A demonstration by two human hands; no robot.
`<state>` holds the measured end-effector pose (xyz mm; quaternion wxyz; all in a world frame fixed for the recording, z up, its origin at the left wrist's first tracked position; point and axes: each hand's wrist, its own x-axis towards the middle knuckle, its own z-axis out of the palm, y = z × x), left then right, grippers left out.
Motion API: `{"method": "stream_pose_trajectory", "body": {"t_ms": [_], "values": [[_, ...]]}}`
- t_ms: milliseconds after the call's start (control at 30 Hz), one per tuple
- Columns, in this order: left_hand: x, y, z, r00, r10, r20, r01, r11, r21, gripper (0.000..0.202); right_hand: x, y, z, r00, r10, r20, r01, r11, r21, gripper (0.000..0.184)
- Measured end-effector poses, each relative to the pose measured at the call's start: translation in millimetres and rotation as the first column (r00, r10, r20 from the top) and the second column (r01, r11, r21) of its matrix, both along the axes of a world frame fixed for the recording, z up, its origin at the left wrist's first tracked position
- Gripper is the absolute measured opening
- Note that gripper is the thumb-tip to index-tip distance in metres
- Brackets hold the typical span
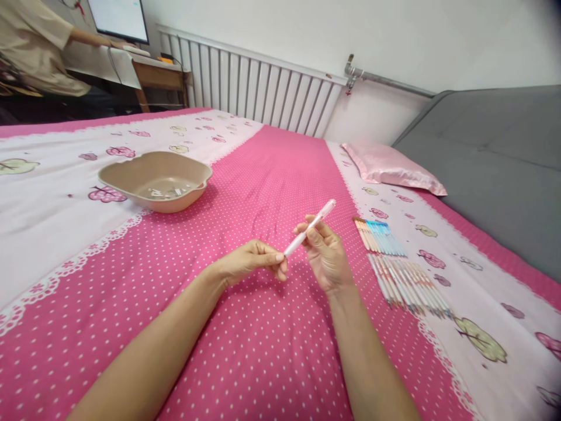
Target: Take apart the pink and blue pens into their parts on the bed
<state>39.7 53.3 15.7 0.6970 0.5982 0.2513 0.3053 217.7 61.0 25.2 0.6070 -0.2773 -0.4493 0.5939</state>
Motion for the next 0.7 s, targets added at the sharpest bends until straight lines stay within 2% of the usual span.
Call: {"method": "stream_pose_trajectory", "body": {"t_ms": [233, 467, 700], "values": [[1.4, -1.7, 3.2, 0.999, 0.044, 0.009, -0.044, 0.999, 0.026, 0.020, -0.2, -0.1, -0.9, 0.999, -0.027, 0.028, 0.028, 0.999, -0.019, 0.025], [1.1, -0.8, 5.3, 0.995, 0.072, -0.064, -0.066, 0.993, 0.097, 0.023, 0.2, 1.3, -1.0, 0.999, -0.038, 0.016, 0.038, 0.999, -0.034, 0.024], [6.4, 0.6, -1.1, 0.987, 0.094, -0.128, -0.079, 0.990, 0.117, 0.027, -9.6, -3.3, -4.8, 0.995, -0.026, 0.099, 0.029, 0.999, -0.031, 0.019]]}}
